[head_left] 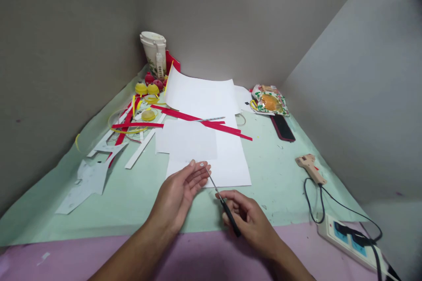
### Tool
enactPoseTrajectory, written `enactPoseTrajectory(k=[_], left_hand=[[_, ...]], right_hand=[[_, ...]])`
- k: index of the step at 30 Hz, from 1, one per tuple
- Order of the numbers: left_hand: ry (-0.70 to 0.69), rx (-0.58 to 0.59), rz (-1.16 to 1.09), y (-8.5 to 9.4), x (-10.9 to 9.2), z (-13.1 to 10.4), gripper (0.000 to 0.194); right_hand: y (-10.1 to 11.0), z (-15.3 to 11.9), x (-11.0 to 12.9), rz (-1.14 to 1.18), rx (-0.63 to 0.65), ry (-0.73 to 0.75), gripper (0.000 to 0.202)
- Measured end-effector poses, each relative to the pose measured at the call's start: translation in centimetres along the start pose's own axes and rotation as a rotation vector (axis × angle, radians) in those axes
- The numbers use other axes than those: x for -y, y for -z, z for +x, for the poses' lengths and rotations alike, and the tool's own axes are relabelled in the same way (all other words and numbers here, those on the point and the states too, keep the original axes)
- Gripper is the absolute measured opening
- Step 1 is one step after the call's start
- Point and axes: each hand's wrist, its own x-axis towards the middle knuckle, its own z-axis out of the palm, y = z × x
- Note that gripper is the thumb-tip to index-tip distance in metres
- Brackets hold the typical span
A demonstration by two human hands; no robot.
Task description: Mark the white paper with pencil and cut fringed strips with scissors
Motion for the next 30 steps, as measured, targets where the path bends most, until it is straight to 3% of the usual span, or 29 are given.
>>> enactPoseTrajectory(k=[9,30], left_hand=[[0.012,0.003,0.0,-0.1,-0.09,-0.18,0.018],[0.012,0.014,0.028,-0.14,0.11,-0.19,0.017]], right_hand=[[-0.22,0.0,-0.16,0.14,0.065,-0.032,0.038],[-0.41,0.18,-0.41,0.304,0.079,-0.018,0.027]])
